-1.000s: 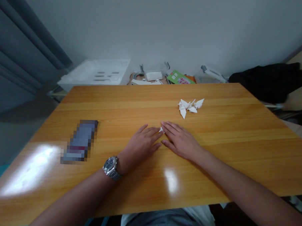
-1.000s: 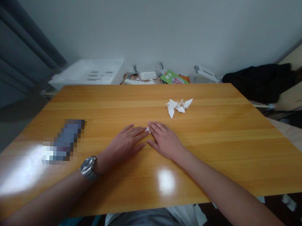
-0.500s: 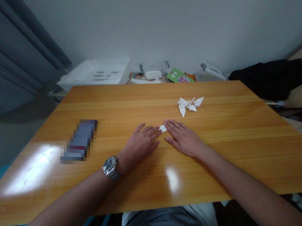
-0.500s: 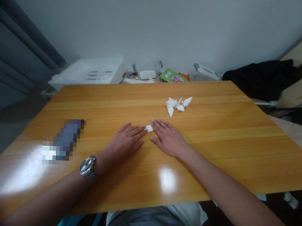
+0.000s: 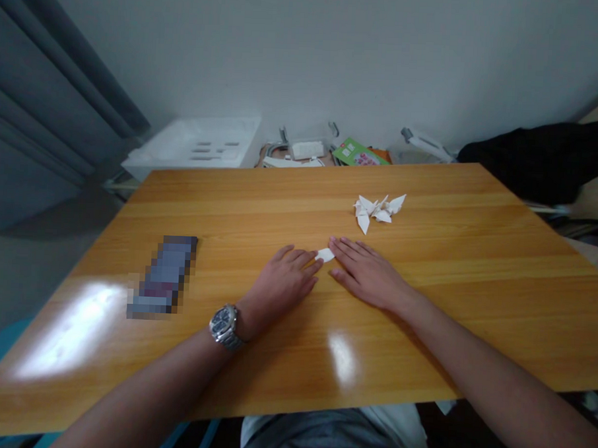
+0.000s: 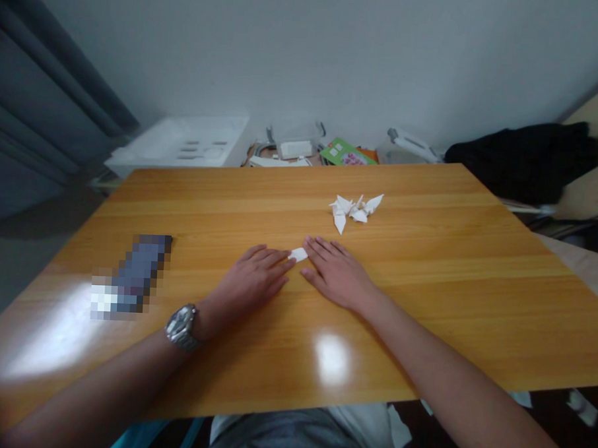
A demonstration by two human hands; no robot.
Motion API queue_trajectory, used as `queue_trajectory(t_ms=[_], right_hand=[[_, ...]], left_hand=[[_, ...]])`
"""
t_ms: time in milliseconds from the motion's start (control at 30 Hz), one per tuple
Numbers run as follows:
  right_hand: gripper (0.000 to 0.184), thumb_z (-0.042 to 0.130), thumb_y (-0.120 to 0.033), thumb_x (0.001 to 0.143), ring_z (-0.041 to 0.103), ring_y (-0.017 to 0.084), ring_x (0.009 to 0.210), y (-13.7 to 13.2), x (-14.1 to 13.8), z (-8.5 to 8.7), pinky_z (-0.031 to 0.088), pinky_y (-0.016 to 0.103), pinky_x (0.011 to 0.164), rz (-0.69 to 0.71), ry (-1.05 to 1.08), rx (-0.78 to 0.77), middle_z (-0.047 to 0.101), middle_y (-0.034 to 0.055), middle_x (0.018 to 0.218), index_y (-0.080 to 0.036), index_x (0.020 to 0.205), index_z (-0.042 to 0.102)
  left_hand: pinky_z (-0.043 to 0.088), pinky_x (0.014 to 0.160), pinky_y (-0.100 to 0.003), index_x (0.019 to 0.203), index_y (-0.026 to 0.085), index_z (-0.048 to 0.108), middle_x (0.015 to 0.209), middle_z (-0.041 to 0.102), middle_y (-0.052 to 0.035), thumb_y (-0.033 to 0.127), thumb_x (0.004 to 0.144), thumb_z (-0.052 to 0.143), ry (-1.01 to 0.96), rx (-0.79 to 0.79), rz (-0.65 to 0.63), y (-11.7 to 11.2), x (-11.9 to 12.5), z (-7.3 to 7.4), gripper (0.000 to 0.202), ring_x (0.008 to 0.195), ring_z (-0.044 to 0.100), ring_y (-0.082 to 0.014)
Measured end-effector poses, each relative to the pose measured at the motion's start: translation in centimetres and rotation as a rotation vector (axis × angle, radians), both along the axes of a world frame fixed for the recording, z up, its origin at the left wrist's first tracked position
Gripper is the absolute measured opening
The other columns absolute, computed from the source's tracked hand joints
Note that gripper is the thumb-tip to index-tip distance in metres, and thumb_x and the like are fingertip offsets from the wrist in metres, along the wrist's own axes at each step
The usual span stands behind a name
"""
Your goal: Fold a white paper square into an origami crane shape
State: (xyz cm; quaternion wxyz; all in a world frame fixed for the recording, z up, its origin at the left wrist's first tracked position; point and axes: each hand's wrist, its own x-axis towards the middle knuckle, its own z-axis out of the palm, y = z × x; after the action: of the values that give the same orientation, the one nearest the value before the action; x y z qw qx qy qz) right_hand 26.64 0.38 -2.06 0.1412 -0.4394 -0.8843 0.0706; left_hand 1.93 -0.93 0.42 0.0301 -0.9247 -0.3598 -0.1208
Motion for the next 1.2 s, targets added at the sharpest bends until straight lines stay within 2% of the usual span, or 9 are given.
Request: queue_trajectory(t_ms=[100, 200, 400, 500, 667, 733, 867, 1200], right_hand=[[0.053, 0.043, -0.047, 0.107, 0.052, 0.028, 0.142, 0.5, 0.0, 0.6, 0.043, 0.052, 0.117, -0.002, 0.062, 0.025, 0.055, 0.0144, 0.152, -0.017, 0.150, 0.052], [0.041, 0.050, -0.037, 0.106, 0.058, 0.027, 0.135, 1.0, 0.2, 0.8, 0.047, 0.049, 0.113, 0.032, 0.158, 0.081, 0.062, 0.0123, 0.146, -0.019, 0.141, 0.062], [0.024, 0.056, -0.026, 0.104, 0.067, 0.027, 0.123, 1.2, 0.1, -0.2, 0.054, 0.046, 0.106, 0.149, 0.237, 0.084, 0.071, 0.0107, 0.134, -0.021, 0.117, 0.075], [0.021, 0.058, -0.024, 0.103, 0.070, 0.026, 0.115, 1.1, -0.1, -0.3, 0.057, 0.044, 0.100, 0.173, 0.264, 0.072, 0.074, 0.0111, 0.126, -0.020, 0.111, 0.077], [0.018, 0.060, -0.021, 0.101, 0.070, 0.025, 0.110, 1.0, -0.3, -0.1, 0.058, 0.043, 0.096, 0.191, 0.306, 0.029, 0.074, 0.0116, 0.121, -0.019, 0.108, 0.077], [0.018, 0.060, -0.021, 0.101, 0.069, 0.025, 0.109, 1.0, -0.3, -0.2, 0.058, 0.043, 0.095, 0.187, 0.319, 0.024, 0.074, 0.0113, 0.120, -0.020, 0.108, 0.076], [0.016, 0.061, -0.022, 0.101, 0.068, 0.025, 0.108, 1.1, -0.3, -0.3, 0.058, 0.043, 0.094, 0.187, 0.344, 0.019, 0.073, 0.0110, 0.119, -0.021, 0.106, 0.076], [0.010, 0.063, -0.020, 0.099, 0.067, 0.024, 0.104, 1.4, -0.6, -0.1, 0.056, 0.042, 0.092, 0.185, 0.375, 0.008, 0.073, 0.0094, 0.111, -0.020, 0.103, 0.073]], left_hand=[[0.047, 0.105, -0.045, 0.131, 0.017, 0.063, 0.128, 0.068, -0.0113, 0.028, 0.102, 0.054, -0.032, -0.023, 0.007, 0.3, 0.1, -0.3, 0.032, 0.114, 0.063, -0.0270], [0.049, 0.103, -0.044, 0.130, 0.018, 0.064, 0.128, 0.068, -0.0108, 0.030, 0.103, 0.054, -0.068, -0.050, 0.018, 0.7, 0.0, -0.6, 0.031, 0.114, 0.062, -0.0270], [0.050, 0.101, -0.043, 0.125, 0.021, 0.067, 0.124, 0.068, -0.0103, 0.029, 0.104, 0.053, -0.109, -0.078, -0.005, 1.3, -0.4, -0.7, 0.027, 0.111, 0.063, -0.0254], [0.050, 0.098, -0.042, 0.117, 0.021, 0.069, 0.118, 0.069, -0.0083, 0.029, 0.105, 0.051, -0.128, -0.108, 0.010, 1.4, -0.3, -0.5, 0.023, 0.106, 0.063, -0.0240], [0.051, 0.096, -0.040, 0.128, 0.019, 0.062, 0.119, 0.067, -0.0086, 0.031, 0.101, 0.059, -0.202, -0.145, 0.088, 1.5, 0.0, -0.7, 0.029, 0.106, 0.063, -0.0247], [0.052, 0.094, -0.040, 0.126, 0.019, 0.063, 0.118, 0.067, -0.0092, 0.032, 0.101, 0.059, -0.214, -0.143, 0.115, 1.5, 0.0, -0.8, 0.029, 0.104, 0.062, -0.0247], [0.052, 0.091, -0.039, 0.116, 0.019, 0.068, 0.111, 0.067, -0.0083, 0.030, 0.102, 0.057, -0.199, -0.152, 0.126, 1.6, -0.1, -0.8, 0.021, 0.099, 0.062, -0.0238], [0.052, 0.091, -0.039, 0.114, 0.018, 0.069, 0.111, 0.069, -0.0081, 0.024, 0.100, 0.059, -0.233, -0.172, 0.123, 1.5, 0.0, -0.7, 0.019, 0.099, 0.063, -0.0234]])
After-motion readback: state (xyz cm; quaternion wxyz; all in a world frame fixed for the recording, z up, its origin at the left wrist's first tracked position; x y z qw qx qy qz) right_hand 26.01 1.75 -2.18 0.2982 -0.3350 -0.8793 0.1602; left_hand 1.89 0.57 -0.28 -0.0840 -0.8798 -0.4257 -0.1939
